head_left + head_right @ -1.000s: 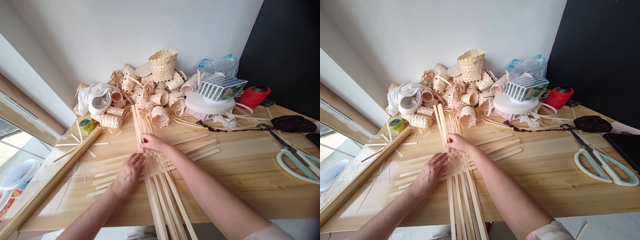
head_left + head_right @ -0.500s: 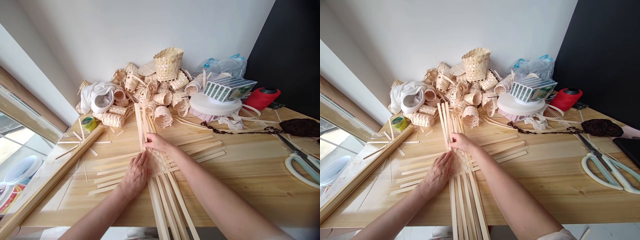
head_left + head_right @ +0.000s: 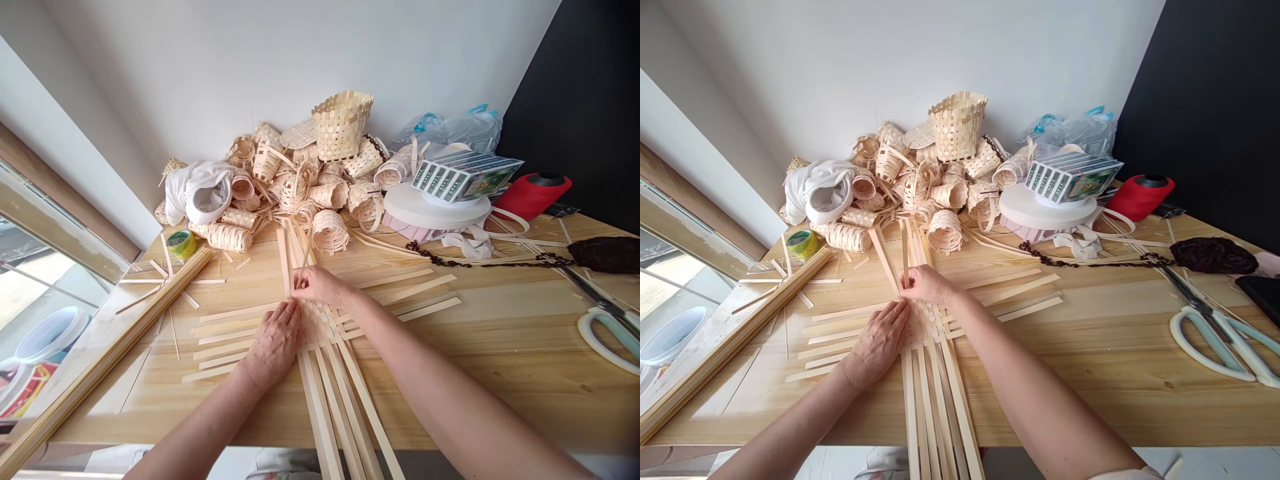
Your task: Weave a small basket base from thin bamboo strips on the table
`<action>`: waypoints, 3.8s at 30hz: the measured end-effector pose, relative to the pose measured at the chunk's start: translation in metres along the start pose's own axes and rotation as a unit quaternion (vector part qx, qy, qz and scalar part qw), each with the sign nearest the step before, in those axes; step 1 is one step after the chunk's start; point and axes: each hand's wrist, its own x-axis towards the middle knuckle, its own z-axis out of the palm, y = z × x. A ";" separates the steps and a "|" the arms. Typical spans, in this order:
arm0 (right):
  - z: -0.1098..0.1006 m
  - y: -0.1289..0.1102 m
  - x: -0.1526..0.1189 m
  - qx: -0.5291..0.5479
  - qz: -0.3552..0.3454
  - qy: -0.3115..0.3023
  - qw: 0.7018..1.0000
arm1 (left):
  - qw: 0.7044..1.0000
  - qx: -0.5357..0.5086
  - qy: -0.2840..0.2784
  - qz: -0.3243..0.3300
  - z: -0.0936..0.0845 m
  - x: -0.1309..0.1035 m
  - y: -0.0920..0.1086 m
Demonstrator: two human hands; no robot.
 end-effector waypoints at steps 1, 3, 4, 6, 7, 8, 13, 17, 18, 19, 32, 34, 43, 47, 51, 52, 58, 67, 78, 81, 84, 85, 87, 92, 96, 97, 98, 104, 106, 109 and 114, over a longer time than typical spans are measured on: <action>-0.002 -0.002 -0.002 -0.009 -0.016 -0.020 1.000 | 1.000 -0.004 0.001 0.002 -0.001 0.001 0.000; -0.006 -0.006 -0.005 -0.032 -0.049 -0.055 0.997 | 1.000 -0.013 0.004 0.000 -0.002 0.001 0.001; -0.007 -0.008 -0.006 -0.044 -0.059 -0.064 0.995 | 1.000 -0.018 0.006 -0.001 -0.003 0.002 0.001; -0.009 -0.009 -0.007 -0.057 -0.064 -0.068 0.994 | 1.000 -0.027 0.013 -0.002 -0.002 0.001 0.002; -0.008 -0.008 -0.007 -0.058 -0.062 -0.068 0.994 | 0.999 -0.033 0.019 0.000 -0.001 0.000 0.002; -0.007 -0.007 -0.007 -0.056 -0.058 -0.067 0.994 | 0.999 -0.040 0.025 0.003 0.001 -0.001 0.001; 0.003 0.006 -0.004 -0.011 0.014 0.013 1.000 | 0.984 -0.164 0.065 -0.002 0.008 -0.005 -0.013; 0.004 0.010 -0.004 0.021 0.008 0.031 0.999 | 0.940 -0.301 0.100 -0.121 0.005 0.007 -0.035; 0.002 0.009 -0.004 0.015 0.001 0.029 0.999 | 0.930 -0.320 0.101 -0.151 0.004 0.013 -0.040; 0.000 0.007 -0.004 0.002 -0.008 0.025 1.000 | 0.920 -0.337 0.096 -0.174 0.002 0.020 -0.045; -0.023 0.001 -0.009 0.005 -0.020 -0.067 0.998 | 0.910 -0.392 0.009 -0.132 0.012 0.049 -0.051; -0.025 0.000 -0.010 -0.006 -0.027 -0.093 0.995 | 0.922 -0.369 0.017 -0.111 0.008 0.045 -0.045; -0.019 0.001 -0.006 0.117 0.097 -0.006 0.988 | 0.921 -0.353 0.046 -0.160 0.009 0.044 -0.035; -0.013 0.009 -0.001 0.157 0.193 0.109 0.962 | 0.899 -0.388 0.029 -0.199 0.011 0.055 -0.044; -0.005 0.015 0.001 0.143 0.219 0.144 0.954 | 0.881 -0.424 0.024 -0.210 0.012 0.060 -0.046; -0.003 0.016 0.002 0.146 0.220 0.143 0.954 | 0.877 -0.429 0.024 -0.215 0.013 0.060 -0.045; 0.004 0.017 0.007 0.195 0.232 0.108 0.947 | 0.864 -0.431 0.027 -0.257 0.015 0.060 -0.039; -0.010 0.009 -0.002 0.228 0.181 0.039 0.956 | 0.877 -0.384 -0.021 -0.286 0.007 0.065 -0.033; -0.010 0.010 0.002 0.180 0.160 0.024 0.970 | 0.916 -0.323 0.023 -0.237 0.006 0.062 -0.032; -0.010 0.010 0.006 0.174 0.168 0.021 0.970 | 0.928 -0.298 0.063 -0.214 -0.003 0.049 -0.036; -0.008 0.013 0.007 0.167 0.168 0.027 0.971 | 0.963 -0.220 0.108 -0.109 -0.015 0.028 -0.029; -0.007 0.014 0.007 0.166 0.166 0.031 0.972 | 0.975 -0.177 0.123 -0.063 -0.017 0.022 -0.024; -0.005 0.017 0.007 0.164 0.162 0.041 0.972 | 0.981 -0.137 0.138 0.018 -0.016 0.013 -0.011; -0.001 0.022 0.005 0.155 0.146 0.062 0.975 | 0.994 -0.016 0.079 0.074 0.004 0.016 0.012; 0.001 0.024 0.002 0.139 0.127 0.068 0.980 | 0.996 0.027 0.035 0.081 0.013 0.021 0.011; 0.001 0.025 0.001 0.134 0.122 0.070 0.981 | 0.996 0.027 0.038 0.080 0.014 0.021 0.010; 0.001 0.025 0.000 0.128 0.117 0.072 0.982 | 0.996 0.024 0.044 0.076 0.015 0.021 0.010; 0.000 0.027 -0.004 0.099 0.091 0.080 0.988 | 0.996 0.023 0.069 0.056 0.019 0.017 0.010; 0.001 0.027 -0.004 0.094 0.084 0.081 0.989 | 0.996 0.031 0.066 0.056 0.020 0.018 0.010; 0.001 0.026 -0.005 0.091 0.074 0.083 0.990 | 0.996 0.037 0.057 0.059 0.019 0.018 0.010; 0.002 0.023 -0.008 0.082 0.060 0.085 0.991 | 0.997 0.038 0.046 0.049 0.018 0.018 0.011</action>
